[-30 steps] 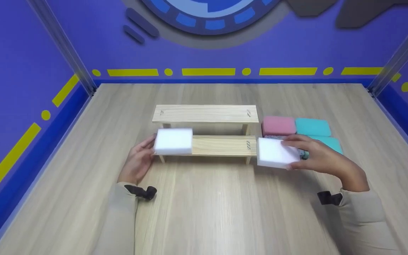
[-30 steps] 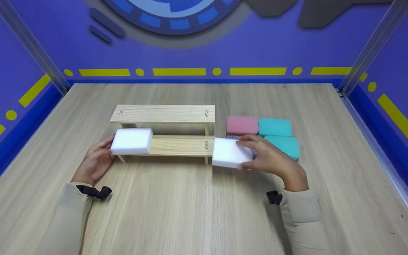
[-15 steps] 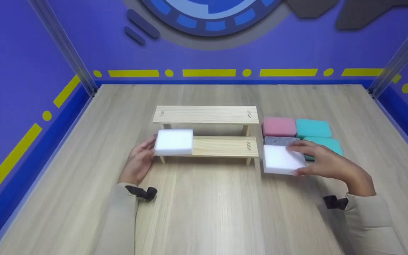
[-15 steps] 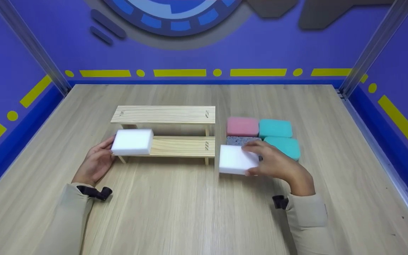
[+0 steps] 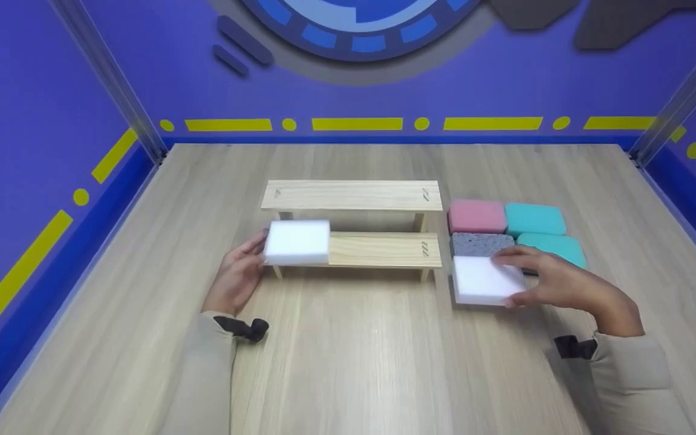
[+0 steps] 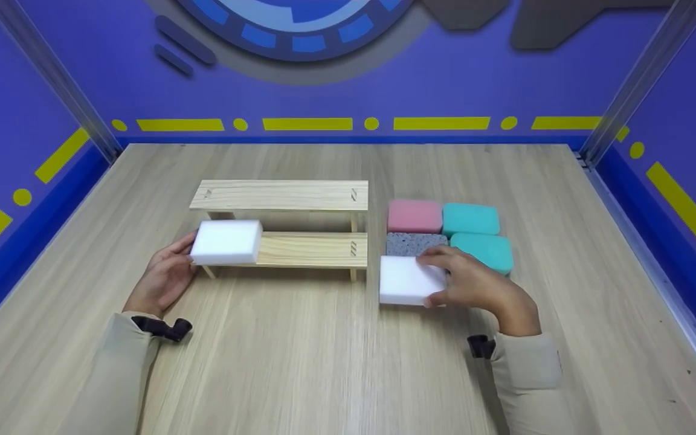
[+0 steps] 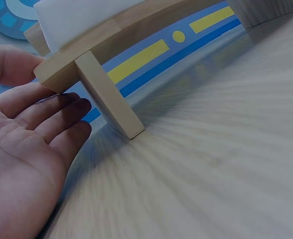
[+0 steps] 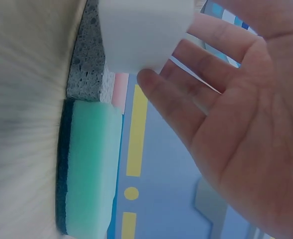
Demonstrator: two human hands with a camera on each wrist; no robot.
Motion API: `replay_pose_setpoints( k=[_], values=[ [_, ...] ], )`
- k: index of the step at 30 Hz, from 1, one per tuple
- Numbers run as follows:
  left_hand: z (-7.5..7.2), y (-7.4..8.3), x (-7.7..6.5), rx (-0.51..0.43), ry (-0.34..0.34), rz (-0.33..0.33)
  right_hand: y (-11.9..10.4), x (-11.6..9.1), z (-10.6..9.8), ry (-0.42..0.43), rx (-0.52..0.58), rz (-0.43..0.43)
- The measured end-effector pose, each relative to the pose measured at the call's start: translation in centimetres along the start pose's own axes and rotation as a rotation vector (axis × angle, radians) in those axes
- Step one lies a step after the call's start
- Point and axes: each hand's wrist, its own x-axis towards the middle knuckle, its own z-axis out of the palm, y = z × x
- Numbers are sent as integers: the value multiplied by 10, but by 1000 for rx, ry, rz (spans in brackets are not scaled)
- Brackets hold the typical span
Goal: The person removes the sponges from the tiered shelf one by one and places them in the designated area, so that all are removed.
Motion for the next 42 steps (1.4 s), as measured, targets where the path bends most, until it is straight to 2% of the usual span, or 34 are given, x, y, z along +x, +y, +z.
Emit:
replay_pose_setpoints(
  k=[6, 15, 20, 31, 42],
  values=[
    [-1, -1, 1, -12, -8, -2, 2, -1, 2, -7, 31, -10],
    [-1, -1, 3, 19, -8, 8, 3, -1, 2, -22, -3, -4],
    [0, -1, 2, 2, 0, -1, 4, 0, 3, -22, -7, 3],
    [-1, 0, 1, -4, -1, -11, 4, 2, 7, -60, 12, 52],
    [0, 1, 1, -10, -13, -7, 7, 3, 11, -65, -7, 23]
  ],
)
